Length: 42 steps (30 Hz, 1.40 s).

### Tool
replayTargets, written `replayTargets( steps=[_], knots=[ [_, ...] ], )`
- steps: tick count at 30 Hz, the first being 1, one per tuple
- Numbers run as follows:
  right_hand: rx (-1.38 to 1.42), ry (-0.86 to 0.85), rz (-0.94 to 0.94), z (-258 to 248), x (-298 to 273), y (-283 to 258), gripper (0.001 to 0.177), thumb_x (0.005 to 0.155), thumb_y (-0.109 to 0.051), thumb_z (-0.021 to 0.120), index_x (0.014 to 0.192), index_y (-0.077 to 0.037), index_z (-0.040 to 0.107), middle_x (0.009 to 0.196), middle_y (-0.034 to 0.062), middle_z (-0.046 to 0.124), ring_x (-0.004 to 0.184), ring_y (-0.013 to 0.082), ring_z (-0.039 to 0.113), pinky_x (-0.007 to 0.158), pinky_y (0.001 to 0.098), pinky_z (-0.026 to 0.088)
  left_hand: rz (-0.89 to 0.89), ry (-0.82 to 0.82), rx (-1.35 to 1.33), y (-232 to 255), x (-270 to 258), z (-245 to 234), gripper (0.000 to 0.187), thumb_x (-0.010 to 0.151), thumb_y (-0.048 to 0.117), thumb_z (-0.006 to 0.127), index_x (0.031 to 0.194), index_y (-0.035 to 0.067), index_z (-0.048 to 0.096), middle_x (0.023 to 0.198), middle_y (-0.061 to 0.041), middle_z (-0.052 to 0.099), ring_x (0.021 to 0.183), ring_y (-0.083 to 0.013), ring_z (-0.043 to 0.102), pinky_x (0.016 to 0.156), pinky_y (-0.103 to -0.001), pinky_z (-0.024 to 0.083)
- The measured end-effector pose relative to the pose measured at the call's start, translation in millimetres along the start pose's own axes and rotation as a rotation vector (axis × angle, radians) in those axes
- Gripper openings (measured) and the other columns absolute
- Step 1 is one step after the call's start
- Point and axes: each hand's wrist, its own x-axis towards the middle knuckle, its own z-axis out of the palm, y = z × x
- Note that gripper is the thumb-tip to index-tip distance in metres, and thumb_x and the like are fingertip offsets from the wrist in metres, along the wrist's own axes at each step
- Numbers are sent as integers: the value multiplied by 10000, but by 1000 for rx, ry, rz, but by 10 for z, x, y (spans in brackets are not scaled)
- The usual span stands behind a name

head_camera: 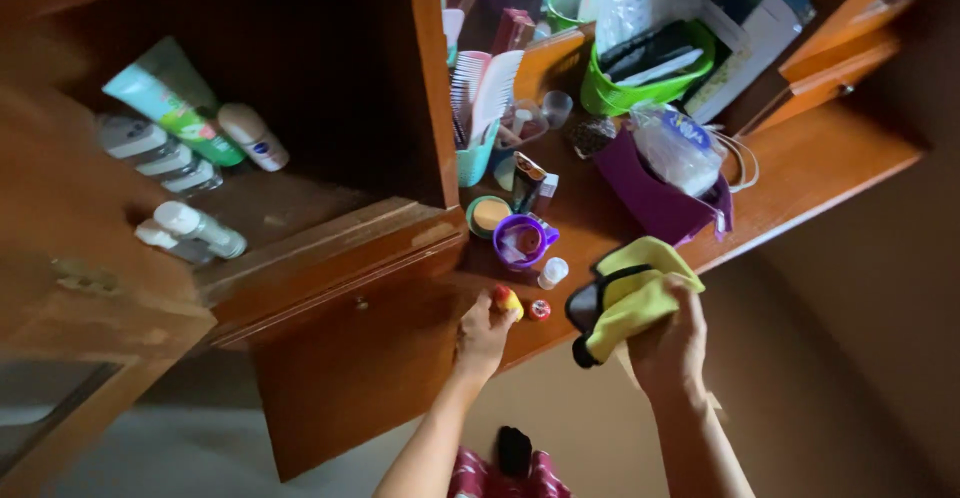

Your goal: The person is cleaning and wiping various toiletry bottles and small containers on a wooden shelf using a cloth.

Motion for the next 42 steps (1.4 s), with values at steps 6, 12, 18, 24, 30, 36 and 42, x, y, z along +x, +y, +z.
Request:
replayTargets(
  steps=[6, 12, 18, 24, 30, 36, 42],
  knots=[
    [-385, -474, -52, 488, -154, 536, 569, 973, -377, 517, 1421, -25, 505, 1323, 147, 572, 1221, 291, 538, 1005, 462, 415, -154, 46, -564, 620, -278, -686, 291, 944, 139, 679, 1223, 114, 599, 1056, -40, 714, 943, -198, 698, 821, -349, 577],
    [-901, -832, -442, 1004, -437, 1177, 529, 1076, -341, 502, 1458, 25, 528, 1491, 156, 513, 1379, 261, 445, 1124, 404, 336, 58, 253, -480, 716, -594, -1157, 273, 958, 67, 654, 1228, 56, 614, 1114, -74, 739, 1015, -181, 718, 888, -329, 580],
    [-553, -745, 333, 1048, 15, 1444, 381, 1084, -298, 523, 1263, 12, 654, 1048, 76, 701, 900, 139, 642, 778, 312, 541, 29, 179, -552, 989, -841, -1492, 378, 953, 90, 666, 1322, 53, 591, 1160, -58, 722, 1041, -155, 697, 911, -325, 570],
    [-576, -639, 310, 1334, -199, 1266, 392, 1065, -333, 507, 1269, -22, 630, 999, 46, 686, 839, 138, 624, 707, 314, 527, 15, 107, -768, 957, -868, -1794, 455, 1014, 264, 605, 1385, 3, 574, 1258, -62, 670, 1154, -141, 624, 1010, -318, 495],
    [-556, -668, -72, 1680, -815, 1208, 438, 1064, -363, 472, 1382, -69, 538, 1081, 60, 653, 911, 144, 627, 754, 302, 536, -11, 316, -812, 760, -750, -1756, 458, 1044, 332, 506, 1373, 23, 589, 1288, -87, 684, 1169, -184, 628, 1011, -332, 482],
    [-590, -751, -106, 1650, -594, 1506, 406, 1083, -379, 536, 1315, -48, 567, 1063, 52, 647, 933, 120, 590, 803, 286, 504, 15, 320, -584, 922, -919, -1936, 413, 1032, 322, 530, 1282, 12, 638, 1164, -91, 729, 1046, -182, 676, 924, -317, 544],
    [-521, -567, 344, 1636, -357, 1535, 377, 1069, -409, 551, 1152, -53, 639, 856, 79, 664, 675, 214, 619, 535, 352, 499, -114, 162, -1066, 976, -961, -2132, 414, 1046, 356, 553, 1269, 19, 644, 1076, -60, 708, 916, -168, 626, 797, -330, 496]
  ],
)
